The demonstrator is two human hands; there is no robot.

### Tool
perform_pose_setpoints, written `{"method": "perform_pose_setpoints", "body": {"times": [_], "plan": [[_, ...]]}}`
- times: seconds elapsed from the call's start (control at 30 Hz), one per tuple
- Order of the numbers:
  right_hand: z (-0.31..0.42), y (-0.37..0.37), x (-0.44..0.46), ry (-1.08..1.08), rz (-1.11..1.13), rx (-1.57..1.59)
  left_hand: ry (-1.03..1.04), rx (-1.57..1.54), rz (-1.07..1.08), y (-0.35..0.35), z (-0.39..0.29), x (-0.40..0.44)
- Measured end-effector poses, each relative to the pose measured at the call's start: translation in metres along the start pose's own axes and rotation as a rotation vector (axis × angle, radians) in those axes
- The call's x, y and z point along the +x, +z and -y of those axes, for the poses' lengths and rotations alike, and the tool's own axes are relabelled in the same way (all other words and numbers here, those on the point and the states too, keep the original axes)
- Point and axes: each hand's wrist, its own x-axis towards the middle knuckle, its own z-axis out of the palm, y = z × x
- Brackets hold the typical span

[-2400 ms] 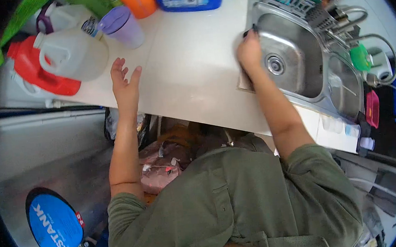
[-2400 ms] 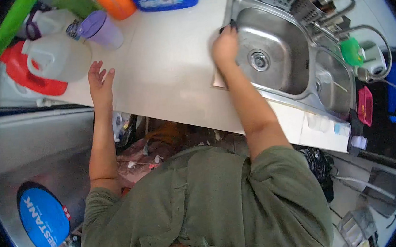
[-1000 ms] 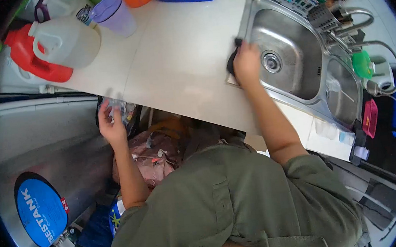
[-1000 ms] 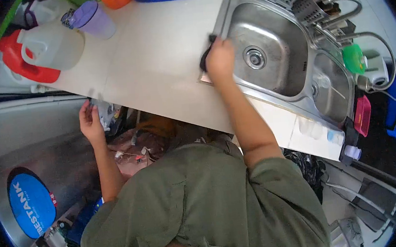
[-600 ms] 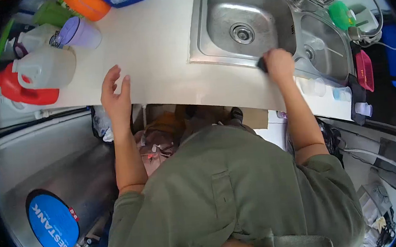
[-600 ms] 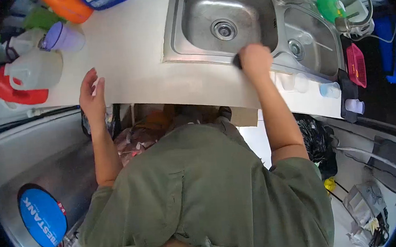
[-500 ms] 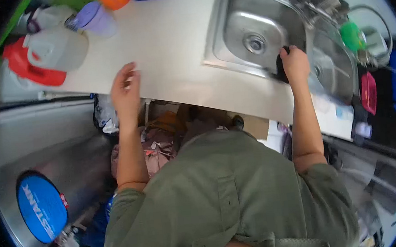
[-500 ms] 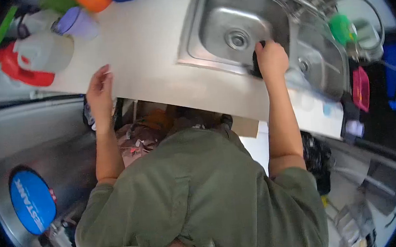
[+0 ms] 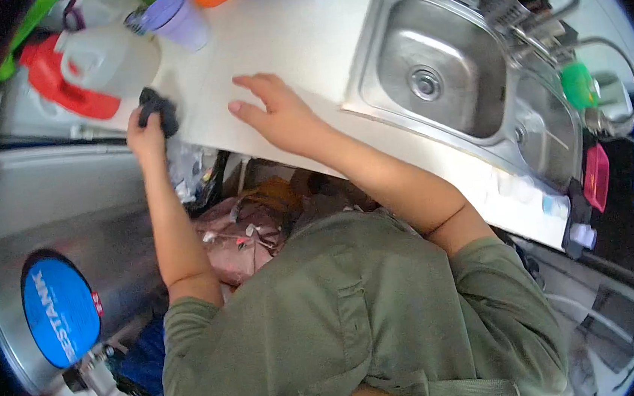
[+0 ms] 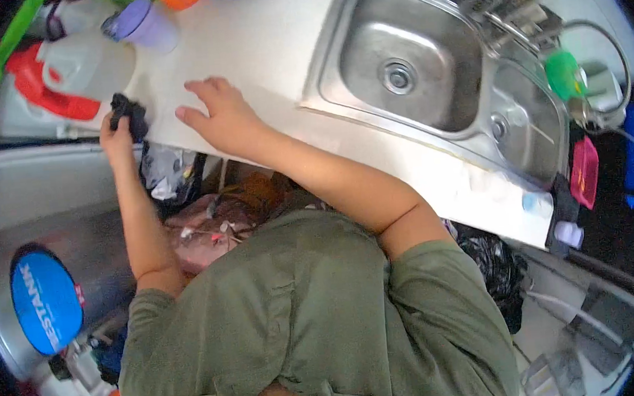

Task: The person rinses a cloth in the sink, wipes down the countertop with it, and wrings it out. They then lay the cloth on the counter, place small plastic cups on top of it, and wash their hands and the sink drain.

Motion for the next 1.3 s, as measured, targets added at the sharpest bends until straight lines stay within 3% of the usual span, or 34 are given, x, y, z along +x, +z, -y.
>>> {"method": "perform_pose_setpoints", "body": {"times": [0.03, 0.07, 0.1, 0.2, 0.27, 0.4, 0.47, 0.57, 0.67, 0.73, 0.8, 0.83, 0.9, 0.93, 1.0, 1.03, 1.13, 1.2, 1.23, 1.3], "plan": [[-0.004, -0.009, -0.010, 0.080, 0.032, 0.014, 0.078, 0.248, 0.080, -0.008, 0.034, 0.020], [-0.006, -0.018, -0.019, 0.158, 0.068, 0.032, 0.084, 0.721, 0.163, -0.006, 0.032, 0.018], [-0.008, -0.030, -0.027, 0.179, 0.076, 0.037, 0.056, 0.767, 0.170, 0.002, 0.046, 0.017], [-0.013, -0.070, -0.059, 0.212, 0.008, 0.060, 0.099, 0.989, 0.244, 0.042, -0.016, -0.031], [-0.009, -0.097, -0.079, 0.258, -0.074, 0.117, 0.408, 0.835, 0.287, 0.075, -0.039, -0.091], [-0.005, -0.150, -0.116, 0.289, -0.188, 0.151, 0.459, 0.611, 0.625, 0.159, -0.116, -0.205], [0.001, -0.174, -0.132, 0.343, -0.280, 0.296, 0.504, 0.399, 0.776, 0.205, -0.150, -0.253], [0.006, -0.210, -0.151, 0.347, -0.364, 0.263, 0.441, 0.073, 0.998, 0.274, -0.178, -0.300], [0.016, -0.251, -0.159, 0.348, -0.430, 0.311, 0.308, -0.230, 1.247, 0.370, -0.154, -0.288], [0.020, -0.284, -0.156, 0.351, -0.449, 0.114, 0.366, -0.161, 1.138, 0.351, -0.227, -0.269], [0.015, -0.316, -0.143, 0.375, -0.498, -0.174, 0.471, -0.174, 1.196, 0.364, -0.249, -0.238], [0.005, -0.329, -0.132, 0.368, -0.503, -0.170, 0.417, -0.281, 1.376, 0.355, -0.267, -0.226], [-0.013, -0.349, -0.108, 0.051, -0.559, -0.508, 0.422, -0.331, 1.651, 0.344, -0.302, -0.198], [-0.018, -0.356, -0.097, -0.060, -0.586, -0.625, 0.563, -0.270, 1.621, 0.346, -0.310, -0.186], [-0.023, -0.364, -0.077, 0.169, -0.244, -0.107, 0.776, -0.168, 1.545, 0.345, -0.327, -0.167], [-0.023, -0.371, -0.068, 0.290, -0.204, -0.099, 0.786, -0.168, 1.536, 0.348, -0.328, -0.158], [-0.023, -0.382, -0.053, 0.405, -0.318, 0.155, 0.689, -0.159, 1.503, 0.354, -0.321, -0.126], [-0.017, -0.383, -0.049, 0.376, -0.338, 0.301, 0.652, 0.138, 1.636, 0.353, -0.313, -0.107], [-0.024, -0.385, -0.045, 0.368, -0.330, 0.324, 0.624, 0.208, 1.574, 0.362, -0.301, -0.101], [-0.035, -0.383, -0.037, 0.398, -0.314, 0.350, 0.516, 0.081, 1.605, 0.368, -0.290, -0.100]]}}
